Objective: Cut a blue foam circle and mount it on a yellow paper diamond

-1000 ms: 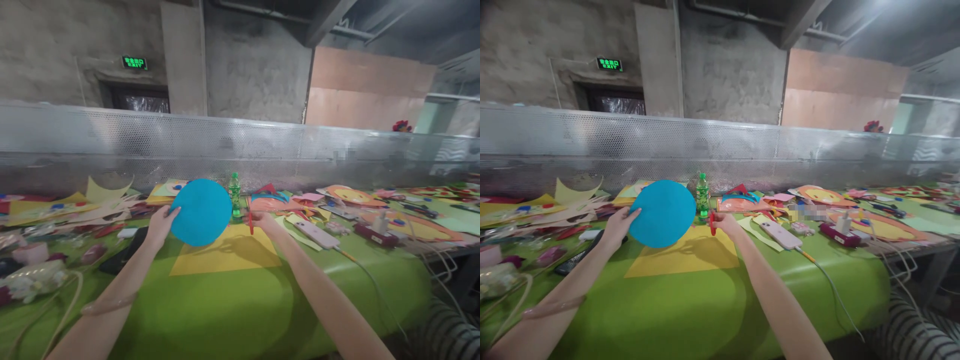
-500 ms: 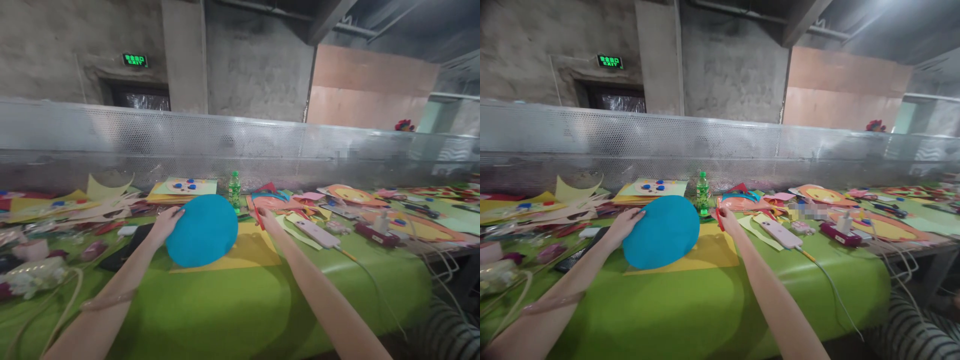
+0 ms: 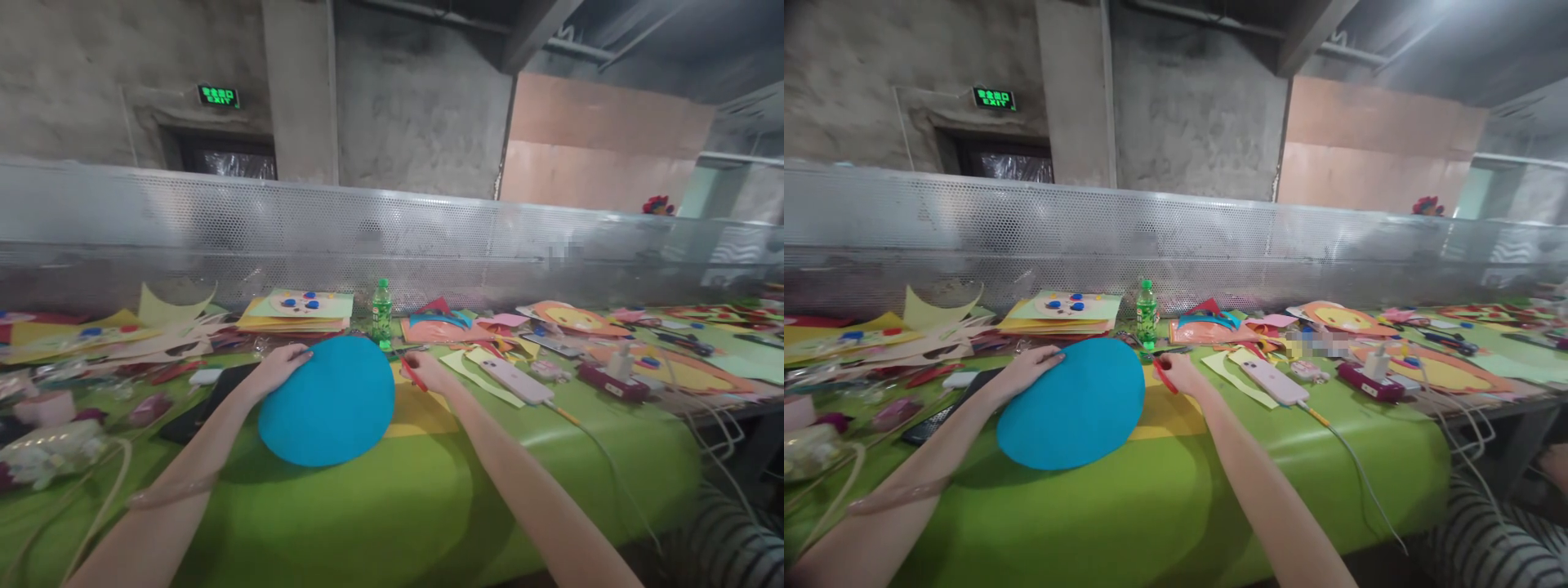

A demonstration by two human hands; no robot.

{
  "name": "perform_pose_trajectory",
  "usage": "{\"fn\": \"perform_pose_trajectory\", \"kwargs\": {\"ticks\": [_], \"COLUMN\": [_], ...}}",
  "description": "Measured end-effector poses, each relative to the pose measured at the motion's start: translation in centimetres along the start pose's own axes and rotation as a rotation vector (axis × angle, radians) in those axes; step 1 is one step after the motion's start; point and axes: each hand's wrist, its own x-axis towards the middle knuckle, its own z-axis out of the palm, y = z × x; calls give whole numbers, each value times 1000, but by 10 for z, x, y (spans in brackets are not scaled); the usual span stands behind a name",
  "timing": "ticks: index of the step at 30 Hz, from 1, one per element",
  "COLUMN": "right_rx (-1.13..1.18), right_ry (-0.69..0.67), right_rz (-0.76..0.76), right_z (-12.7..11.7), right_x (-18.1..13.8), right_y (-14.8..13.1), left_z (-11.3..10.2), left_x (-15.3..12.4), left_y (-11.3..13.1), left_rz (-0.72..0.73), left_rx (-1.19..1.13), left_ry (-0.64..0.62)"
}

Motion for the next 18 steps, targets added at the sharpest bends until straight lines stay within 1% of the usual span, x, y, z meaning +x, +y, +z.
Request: {"fn": "perform_pose_trajectory", "kwargs": {"ticks": [4, 8, 14, 18], "right_rx": [4, 27, 38, 34], "right_ry": [-45, -87, -99, -106], "right_rz": [3, 3, -5, -13], "right_z": [3, 3, 4, 5], "right_x": [1, 1, 0, 0], "right_y": [2, 1, 0, -1], "left_z": [0, 0, 0, 1], "left_x": [-2, -3, -1, -1], "left_y": [4, 6, 6, 4], "left_rz": [-6, -18, 5, 1], "left_rx": [-23, 6, 92, 52], "left_ry": [6, 24, 74, 51]}}
